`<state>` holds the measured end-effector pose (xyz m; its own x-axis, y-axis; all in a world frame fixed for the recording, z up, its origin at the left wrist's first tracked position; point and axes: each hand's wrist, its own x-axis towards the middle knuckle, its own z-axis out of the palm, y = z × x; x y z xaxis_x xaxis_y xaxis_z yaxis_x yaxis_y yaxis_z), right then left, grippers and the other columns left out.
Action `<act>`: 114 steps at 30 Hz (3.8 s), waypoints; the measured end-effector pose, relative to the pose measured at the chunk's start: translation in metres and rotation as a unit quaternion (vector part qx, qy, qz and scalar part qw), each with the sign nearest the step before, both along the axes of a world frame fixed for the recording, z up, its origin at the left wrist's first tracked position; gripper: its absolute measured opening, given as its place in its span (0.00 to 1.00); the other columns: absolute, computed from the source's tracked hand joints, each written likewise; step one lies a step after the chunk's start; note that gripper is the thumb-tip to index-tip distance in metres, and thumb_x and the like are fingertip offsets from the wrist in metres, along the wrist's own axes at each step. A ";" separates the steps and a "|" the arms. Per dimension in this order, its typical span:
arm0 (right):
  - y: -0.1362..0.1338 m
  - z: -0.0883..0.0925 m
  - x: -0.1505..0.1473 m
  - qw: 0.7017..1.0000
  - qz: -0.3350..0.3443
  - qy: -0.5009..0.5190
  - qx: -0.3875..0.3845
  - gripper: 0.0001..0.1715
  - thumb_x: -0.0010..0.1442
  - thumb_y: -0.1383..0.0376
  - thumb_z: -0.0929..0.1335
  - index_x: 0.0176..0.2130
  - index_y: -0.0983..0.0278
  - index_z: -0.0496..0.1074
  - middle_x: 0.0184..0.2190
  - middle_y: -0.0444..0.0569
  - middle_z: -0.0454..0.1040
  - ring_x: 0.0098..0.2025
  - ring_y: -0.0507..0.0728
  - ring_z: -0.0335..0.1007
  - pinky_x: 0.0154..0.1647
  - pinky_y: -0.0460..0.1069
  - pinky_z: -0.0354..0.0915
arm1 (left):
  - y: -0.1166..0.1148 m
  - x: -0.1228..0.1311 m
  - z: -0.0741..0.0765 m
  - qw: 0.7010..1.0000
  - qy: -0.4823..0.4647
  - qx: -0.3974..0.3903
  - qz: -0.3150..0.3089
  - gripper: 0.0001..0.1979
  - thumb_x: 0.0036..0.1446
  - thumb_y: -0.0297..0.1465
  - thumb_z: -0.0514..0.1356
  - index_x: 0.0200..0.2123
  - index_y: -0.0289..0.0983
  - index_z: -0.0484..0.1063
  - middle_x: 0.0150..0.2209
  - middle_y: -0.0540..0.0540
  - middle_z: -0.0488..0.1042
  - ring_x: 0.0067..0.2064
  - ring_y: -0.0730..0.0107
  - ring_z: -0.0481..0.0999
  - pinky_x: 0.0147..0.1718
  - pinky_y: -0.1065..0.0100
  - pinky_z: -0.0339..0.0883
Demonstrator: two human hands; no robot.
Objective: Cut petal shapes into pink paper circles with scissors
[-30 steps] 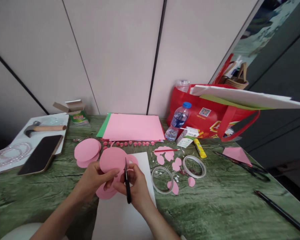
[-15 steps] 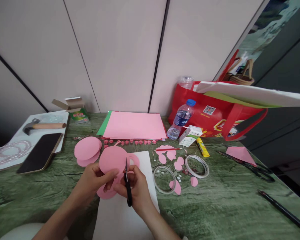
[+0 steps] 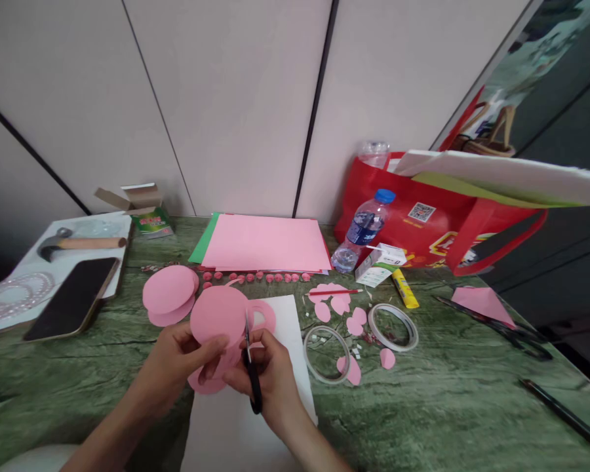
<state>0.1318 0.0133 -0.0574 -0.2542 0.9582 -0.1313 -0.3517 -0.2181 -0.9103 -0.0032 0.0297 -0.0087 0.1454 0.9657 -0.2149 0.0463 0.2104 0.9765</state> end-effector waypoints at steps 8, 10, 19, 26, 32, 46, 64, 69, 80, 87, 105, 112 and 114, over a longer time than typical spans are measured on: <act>0.000 0.000 0.000 0.999 0.014 -0.038 -0.001 0.20 0.43 0.61 0.71 0.30 0.64 0.58 0.14 0.36 0.63 0.14 0.43 0.50 0.14 0.39 0.47 | 0.003 -0.003 -0.001 1.000 -0.019 -0.004 -0.002 0.10 0.46 0.33 0.59 0.19 0.34 0.65 0.12 0.53 0.65 0.14 0.78 0.62 0.15 0.75 0.56; 0.000 0.001 -0.001 0.999 0.015 -0.035 -0.004 0.20 0.43 0.60 0.71 0.30 0.64 0.58 0.14 0.36 0.63 0.15 0.43 0.50 0.14 0.39 0.47 | 0.004 -0.001 -0.002 0.999 -0.033 -0.019 -0.004 0.10 0.48 0.33 0.58 0.21 0.34 0.65 0.11 0.53 0.65 0.13 0.77 0.63 0.14 0.75 0.57; 0.004 -0.004 -0.007 0.998 0.013 -0.011 -0.055 0.27 0.33 0.62 0.75 0.30 0.64 0.58 0.15 0.37 0.64 0.16 0.44 0.50 0.17 0.40 0.46 | 0.005 0.003 -0.013 0.999 0.012 -0.052 0.004 0.16 0.45 0.35 0.59 0.12 0.33 0.64 0.08 0.53 0.61 0.10 0.81 0.57 0.08 0.78 0.50; 0.006 -0.007 -0.003 0.998 -0.020 -0.047 -0.031 0.28 0.31 0.64 0.75 0.32 0.64 0.61 0.18 0.38 0.62 0.20 0.46 0.53 0.20 0.41 0.49 | 0.007 0.006 -0.011 0.996 0.024 -0.084 0.017 0.11 0.42 0.33 0.60 0.13 0.33 0.66 0.08 0.54 0.61 0.08 0.83 0.54 0.07 0.78 0.45; 0.005 -0.004 0.000 0.999 0.007 -0.044 -0.029 0.27 0.35 0.61 0.74 0.33 0.64 0.60 0.19 0.38 0.59 0.20 0.46 0.51 0.21 0.42 0.48 | 0.006 0.005 -0.010 0.995 0.037 -0.084 0.024 0.13 0.42 0.34 0.59 0.13 0.33 0.65 0.07 0.55 0.58 0.09 0.83 0.54 0.08 0.79 0.45; 0.004 -0.010 0.001 0.998 0.036 0.011 -0.056 0.26 0.36 0.58 0.74 0.30 0.63 0.57 0.14 0.33 0.56 0.16 0.43 0.45 0.16 0.40 0.43 | 0.005 0.003 -0.008 0.997 0.015 -0.072 0.029 0.12 0.42 0.34 0.60 0.15 0.34 0.64 0.09 0.55 0.60 0.10 0.83 0.55 0.09 0.79 0.47; 0.002 -0.007 -0.006 0.999 0.029 -0.007 -0.040 0.26 0.35 0.54 0.73 0.28 0.62 0.58 0.13 0.36 0.60 0.14 0.44 0.49 0.14 0.40 0.47 | 0.003 0.003 -0.009 0.997 -0.026 -0.068 0.015 0.14 0.47 0.37 0.57 0.18 0.34 0.64 0.10 0.53 0.63 0.10 0.79 0.60 0.09 0.77 0.51; 0.001 0.001 -0.012 0.999 0.044 -0.018 -0.018 0.26 0.36 0.54 0.72 0.28 0.62 0.56 0.16 0.39 0.65 0.16 0.47 0.55 0.17 0.42 0.51 | 0.000 0.005 -0.009 0.997 0.027 -0.060 0.032 0.19 0.45 0.37 0.58 0.10 0.32 0.62 0.07 0.52 0.59 0.10 0.81 0.55 0.10 0.77 0.47; -0.003 0.002 -0.007 0.999 0.001 -0.033 0.024 0.30 0.33 0.59 0.75 0.32 0.61 0.56 0.20 0.38 0.62 0.22 0.49 0.58 0.24 0.44 0.56 | -0.006 0.002 -0.009 0.998 0.058 0.001 0.031 0.17 0.41 0.36 0.60 0.11 0.33 0.60 0.08 0.54 0.57 0.11 0.82 0.53 0.10 0.76 0.45; -0.004 0.008 -0.007 0.999 0.010 -0.028 0.018 0.31 0.34 0.59 0.74 0.32 0.61 0.54 0.18 0.35 0.60 0.20 0.46 0.51 0.21 0.42 0.52 | -0.010 0.000 -0.008 0.998 0.044 0.029 0.034 0.16 0.42 0.35 0.60 0.12 0.33 0.60 0.09 0.55 0.57 0.12 0.82 0.53 0.11 0.76 0.46; -0.006 0.003 -0.006 0.997 0.004 -0.066 0.030 0.28 0.38 0.57 0.72 0.34 0.61 0.54 0.15 0.35 0.62 0.16 0.45 0.50 0.16 0.40 0.47 | -0.008 -0.004 -0.009 0.999 0.040 0.023 0.028 0.16 0.41 0.36 0.61 0.14 0.33 0.61 0.10 0.54 0.58 0.13 0.81 0.54 0.12 0.76 0.45; -0.008 0.009 -0.005 0.995 0.001 -0.093 0.030 0.28 0.38 0.55 0.71 0.33 0.62 0.53 0.14 0.35 0.63 0.15 0.46 0.52 0.15 0.41 0.49 | -0.008 -0.005 -0.009 0.998 0.042 0.031 0.020 0.16 0.43 0.36 0.60 0.13 0.33 0.61 0.10 0.55 0.59 0.13 0.81 0.54 0.12 0.76 0.46; -0.008 0.011 -0.005 0.994 0.003 -0.100 0.036 0.27 0.39 0.54 0.70 0.33 0.62 0.53 0.14 0.36 0.63 0.15 0.46 0.52 0.15 0.41 0.50 | -0.008 -0.006 -0.009 0.998 0.041 0.034 0.016 0.16 0.43 0.36 0.60 0.13 0.33 0.60 0.10 0.54 0.59 0.13 0.81 0.55 0.12 0.76 0.47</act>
<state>0.1267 0.0049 -0.0469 -0.2360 0.9653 -0.1115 -0.1605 -0.1519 -0.9753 -0.0090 0.0217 -0.0176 0.0998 0.9822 -0.1589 0.1213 0.1465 0.9818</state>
